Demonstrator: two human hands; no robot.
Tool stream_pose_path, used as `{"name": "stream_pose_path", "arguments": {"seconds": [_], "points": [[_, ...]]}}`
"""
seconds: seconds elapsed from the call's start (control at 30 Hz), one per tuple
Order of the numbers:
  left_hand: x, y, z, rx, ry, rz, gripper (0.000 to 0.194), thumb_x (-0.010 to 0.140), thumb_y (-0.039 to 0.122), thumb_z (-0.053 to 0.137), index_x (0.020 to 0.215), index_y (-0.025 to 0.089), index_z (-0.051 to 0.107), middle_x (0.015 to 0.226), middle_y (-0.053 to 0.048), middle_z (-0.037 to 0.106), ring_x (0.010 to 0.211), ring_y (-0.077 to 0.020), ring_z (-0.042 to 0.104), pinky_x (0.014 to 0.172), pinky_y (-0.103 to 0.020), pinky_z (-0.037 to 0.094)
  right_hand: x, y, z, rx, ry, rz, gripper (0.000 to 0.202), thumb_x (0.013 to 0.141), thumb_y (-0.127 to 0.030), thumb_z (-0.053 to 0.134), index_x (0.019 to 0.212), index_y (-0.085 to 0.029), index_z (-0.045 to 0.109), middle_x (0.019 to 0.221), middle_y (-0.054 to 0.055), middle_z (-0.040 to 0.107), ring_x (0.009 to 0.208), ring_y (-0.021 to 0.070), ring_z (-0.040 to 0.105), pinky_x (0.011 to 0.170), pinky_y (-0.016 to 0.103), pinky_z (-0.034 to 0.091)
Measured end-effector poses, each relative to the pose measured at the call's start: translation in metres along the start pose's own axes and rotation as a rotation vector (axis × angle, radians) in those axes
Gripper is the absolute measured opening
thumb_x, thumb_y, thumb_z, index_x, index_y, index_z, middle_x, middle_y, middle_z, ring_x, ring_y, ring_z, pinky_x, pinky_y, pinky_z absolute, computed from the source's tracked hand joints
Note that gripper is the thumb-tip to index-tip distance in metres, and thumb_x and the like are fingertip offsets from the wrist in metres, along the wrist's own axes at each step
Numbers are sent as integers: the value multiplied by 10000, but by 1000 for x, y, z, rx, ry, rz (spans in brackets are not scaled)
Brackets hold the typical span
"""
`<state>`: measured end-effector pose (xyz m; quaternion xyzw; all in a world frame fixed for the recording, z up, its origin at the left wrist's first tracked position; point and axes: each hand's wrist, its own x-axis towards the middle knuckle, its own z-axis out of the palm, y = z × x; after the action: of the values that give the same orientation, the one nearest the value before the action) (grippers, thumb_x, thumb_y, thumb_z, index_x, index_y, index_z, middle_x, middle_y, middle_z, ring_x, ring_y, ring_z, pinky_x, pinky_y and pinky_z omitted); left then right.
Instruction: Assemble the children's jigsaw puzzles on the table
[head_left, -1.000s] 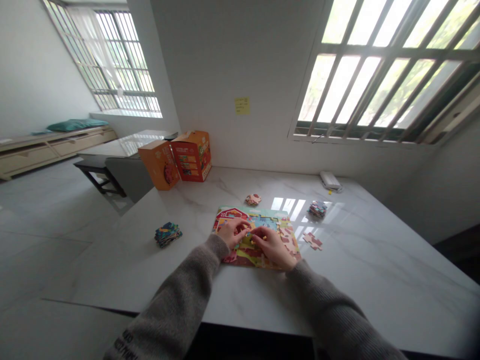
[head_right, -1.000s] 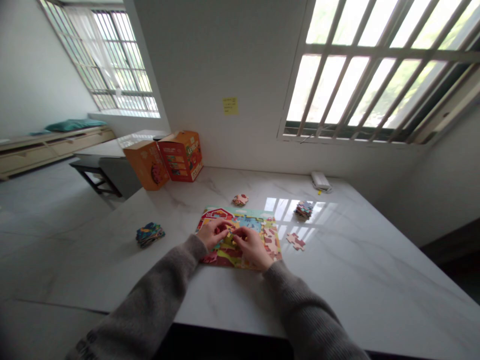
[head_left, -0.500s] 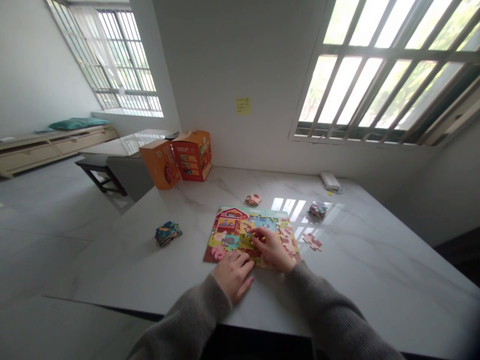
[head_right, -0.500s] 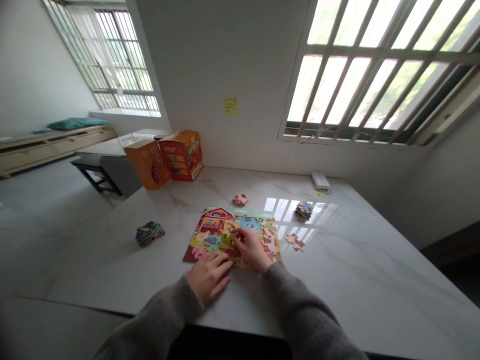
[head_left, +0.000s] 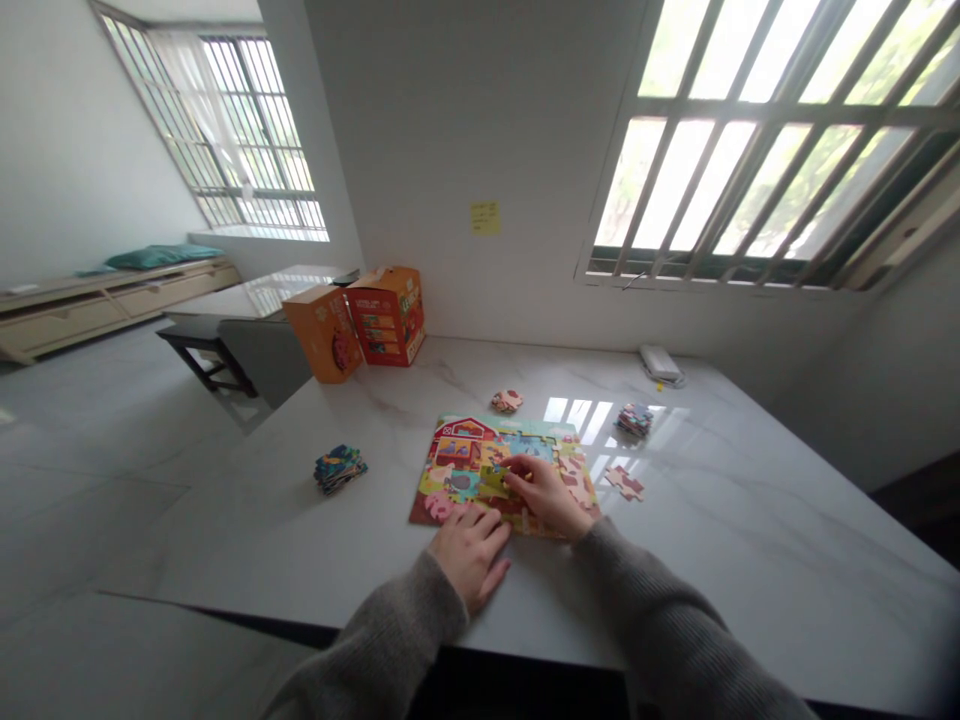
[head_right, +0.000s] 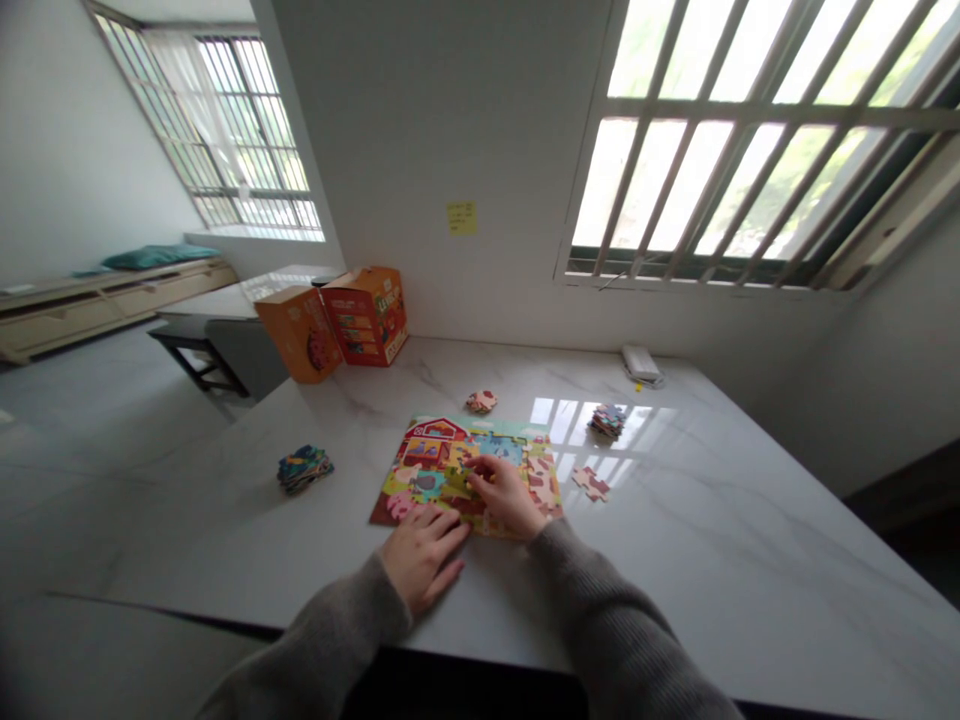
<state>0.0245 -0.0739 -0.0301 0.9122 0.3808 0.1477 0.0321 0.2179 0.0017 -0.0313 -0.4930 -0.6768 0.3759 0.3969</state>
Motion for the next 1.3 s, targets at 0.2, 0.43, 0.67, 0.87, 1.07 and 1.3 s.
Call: {"name": "stream_pose_path", "arguments": {"seconds": [0.2, 0.43, 0.67, 0.87, 1.07, 1.3], "points": [[-1, -1, 0, -26, -4, -10, 412, 903, 389, 562, 1275, 214, 580, 1209, -107, 615, 1112, -304, 502, 995, -482, 393, 0, -4, -2, 3, 52, 27, 241, 845, -344, 611, 979, -175, 717, 845, 40, 710, 793, 188, 645, 727, 306, 513], [1, -2, -1, -61, 16, -11, 394, 893, 372, 575, 1249, 207, 603, 1175, -104, 633, 1093, -303, 528, 969, -468, 429, 0, -9, -13, -3, 184, 51, 264, 840, -396, 606, 939, -174, 712, 893, 53, 735, 818, 192, 651, 778, 321, 510], [9, -13, -14, -198, 236, -24, 197, 917, 243, 529, 1063, 207, 656, 976, -65, 685, 950, -234, 603, 862, -383, 486, -1, -10, -15, -6, 209, 64, 290, 843, -415, 615, 971, -177, 721, 907, 48, 741, 805, 187, 652, 767, 316, 514], [38, -44, -25, -81, 376, -16, 334, 837, 258, 646, 1166, 210, 618, 1224, -109, 617, 1142, -287, 545, 982, -443, 457, -3, -10, -13, 74, 162, -7, 281, 860, -431, 624, 965, -185, 711, 918, 50, 736, 842, 198, 661, 785, 326, 521], [54, -63, -12, -53, 348, 104, 265, 855, 271, 649, 1115, 219, 637, 1245, -81, 646, 1160, -269, 559, 1006, -432, 438, -6, -11, -11, 178, 115, -15, 298, 856, -466, 650, 944, -186, 701, 896, 48, 730, 835, 202, 662, 790, 335, 525], [49, -65, -5, -88, 446, 135, 180, 885, 260, 634, 1061, 221, 647, 1185, -69, 691, 1082, -242, 622, 939, -404, 479, -7, -16, -12, 189, 111, -13, 297, 863, -453, 642, 959, -179, 708, 927, 60, 731, 864, 203, 662, 813, 332, 520]]}}
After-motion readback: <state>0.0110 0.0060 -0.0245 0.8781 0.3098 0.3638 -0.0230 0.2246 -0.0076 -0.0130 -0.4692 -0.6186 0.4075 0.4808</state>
